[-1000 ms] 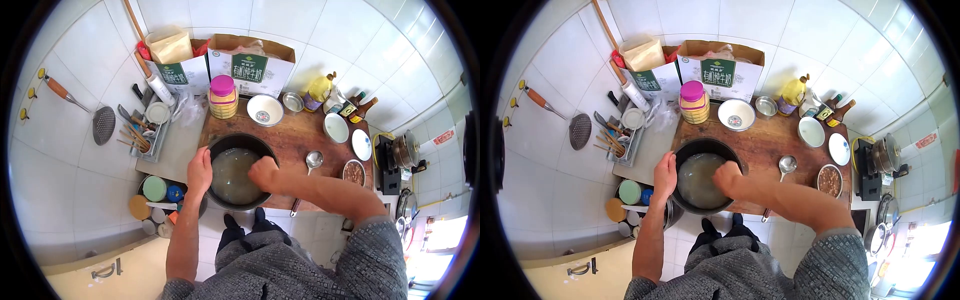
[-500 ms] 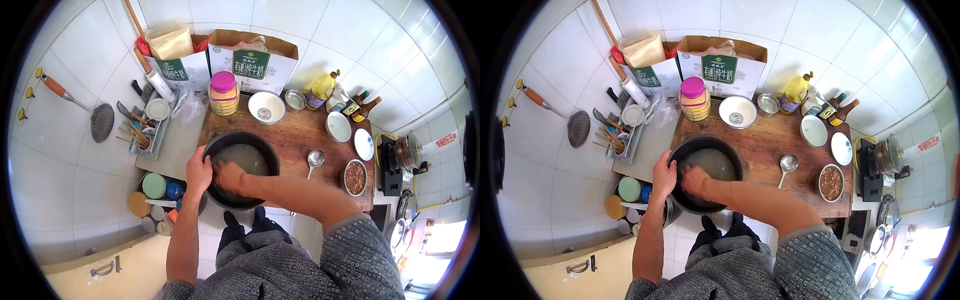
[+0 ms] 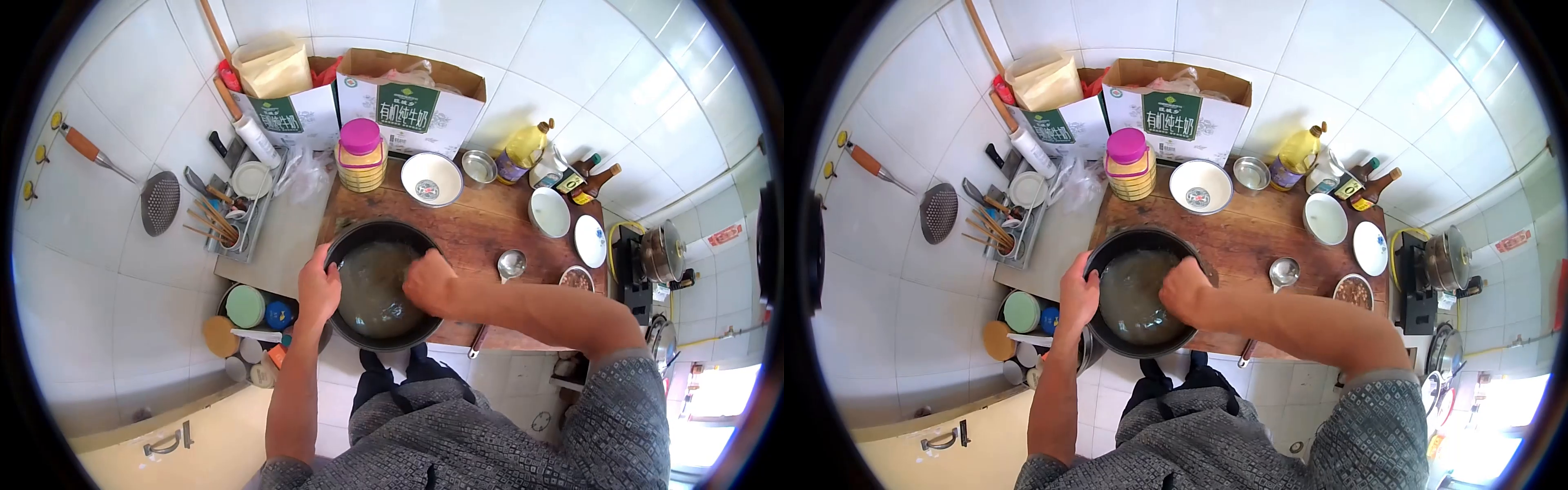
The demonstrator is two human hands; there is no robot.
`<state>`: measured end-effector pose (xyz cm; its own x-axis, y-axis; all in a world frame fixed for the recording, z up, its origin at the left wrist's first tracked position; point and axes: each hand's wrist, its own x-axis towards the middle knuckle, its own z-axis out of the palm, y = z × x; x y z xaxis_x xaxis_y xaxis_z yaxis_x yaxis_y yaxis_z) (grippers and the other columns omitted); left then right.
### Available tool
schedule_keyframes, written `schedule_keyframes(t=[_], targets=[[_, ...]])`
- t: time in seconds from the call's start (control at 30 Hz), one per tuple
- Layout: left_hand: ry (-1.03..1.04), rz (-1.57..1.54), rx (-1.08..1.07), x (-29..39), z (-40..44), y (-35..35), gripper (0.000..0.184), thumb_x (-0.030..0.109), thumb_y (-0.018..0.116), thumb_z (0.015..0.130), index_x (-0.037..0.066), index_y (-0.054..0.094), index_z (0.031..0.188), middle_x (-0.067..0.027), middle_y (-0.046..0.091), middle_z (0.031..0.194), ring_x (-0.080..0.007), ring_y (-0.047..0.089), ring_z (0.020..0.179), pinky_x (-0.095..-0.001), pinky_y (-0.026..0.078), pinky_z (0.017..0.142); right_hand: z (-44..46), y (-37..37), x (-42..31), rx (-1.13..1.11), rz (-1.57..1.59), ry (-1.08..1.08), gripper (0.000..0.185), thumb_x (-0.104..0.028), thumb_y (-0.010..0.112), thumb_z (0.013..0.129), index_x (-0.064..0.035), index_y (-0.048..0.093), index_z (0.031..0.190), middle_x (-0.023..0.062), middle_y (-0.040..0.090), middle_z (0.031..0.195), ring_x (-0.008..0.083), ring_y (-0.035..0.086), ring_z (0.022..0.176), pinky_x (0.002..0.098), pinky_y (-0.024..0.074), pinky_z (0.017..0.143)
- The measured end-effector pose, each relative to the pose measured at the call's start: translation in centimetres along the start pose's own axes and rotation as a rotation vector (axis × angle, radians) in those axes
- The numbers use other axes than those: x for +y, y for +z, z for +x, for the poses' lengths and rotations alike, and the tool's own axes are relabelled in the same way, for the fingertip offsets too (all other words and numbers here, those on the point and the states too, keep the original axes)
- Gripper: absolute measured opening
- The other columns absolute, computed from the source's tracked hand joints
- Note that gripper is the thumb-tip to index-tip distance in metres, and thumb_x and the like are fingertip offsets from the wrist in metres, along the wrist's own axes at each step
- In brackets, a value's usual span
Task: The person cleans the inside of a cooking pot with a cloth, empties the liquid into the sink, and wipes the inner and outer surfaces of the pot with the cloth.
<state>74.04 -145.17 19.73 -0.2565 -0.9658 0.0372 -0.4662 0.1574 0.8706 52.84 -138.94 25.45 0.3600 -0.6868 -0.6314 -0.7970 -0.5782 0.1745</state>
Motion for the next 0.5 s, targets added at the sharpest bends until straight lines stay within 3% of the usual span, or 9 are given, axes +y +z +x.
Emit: schedule_keyframes(t=[0.03,0.17,0.27,0.33,0.5], targets=[[0.01,-0.005,0.007,-0.1,0.0,0.0,0.037,-0.003,0.055,0.089,0.004,0.06,0.126,-0.0238,0.07,0.103,-0.0407,0.068,0.097,-0.0417,0.052,0.085,0.1,-0.3,-0.4,-0.083,0.089,-0.026,0.022,-0.019,0.067,0.087,-0.012,0.078,0.104,0.0106,0.075,0.108,0.024,0.072,0.104,0.0403,0.0541,0.078],[-0.008,-0.022,0.025,0.0,0.0,0.1,0.037,-0.003,0.054,0.089,0.003,0.061,0.125,-0.0233,0.07,0.107,-0.0377,0.069,0.102,-0.0393,0.052,0.089,3.5,2.9,-3.3,-0.215,0.359,-0.107,0.019,-0.018,0.065,0.088,-0.0093,0.078,0.099,0.0154,0.076,0.101,0.0282,0.074,0.098,0.0447,0.0581,0.076],[0.014,-0.009,0.051,0.6,-0.1,-0.1,0.037,-0.003,0.055,0.089,0.002,0.061,0.125,-0.0231,0.071,0.107,-0.037,0.069,0.103,-0.0392,0.052,0.09,5.9,3.9,-6.4,-0.083,0.444,-0.152,0.023,-0.019,0.064,0.087,-0.0065,0.078,0.1,0.0176,0.073,0.108,0.0302,0.071,0.104,0.0426,0.0564,0.085],[-0.026,-0.003,0.016,0.2,0.0,-0.1,0.037,-0.003,0.056,0.088,0.002,0.061,0.125,-0.0231,0.071,0.107,-0.0373,0.069,0.102,-0.0396,0.052,0.09,7.0,3.9,-7.5,0.358,0.373,-0.206,0.022,-0.021,0.063,0.086,-0.0102,0.079,0.097,0.0145,0.071,0.108,0.0304,0.067,0.106,0.0416,0.0551,0.084],[-0.059,0.011,0.016,-1.1,0.1,0.1,0.038,-0.002,0.057,0.087,0.002,0.061,0.124,-0.0235,0.071,0.104,-0.0396,0.069,0.1,-0.0408,0.052,0.088,9.4,2.5,-5.8,0.471,0.101,-0.197,0.02,-0.023,0.063,0.081,-0.0121,0.078,0.09,0.0114,0.066,0.11,0.0276,0.06,0.11,0.04,0.0517,0.083]])
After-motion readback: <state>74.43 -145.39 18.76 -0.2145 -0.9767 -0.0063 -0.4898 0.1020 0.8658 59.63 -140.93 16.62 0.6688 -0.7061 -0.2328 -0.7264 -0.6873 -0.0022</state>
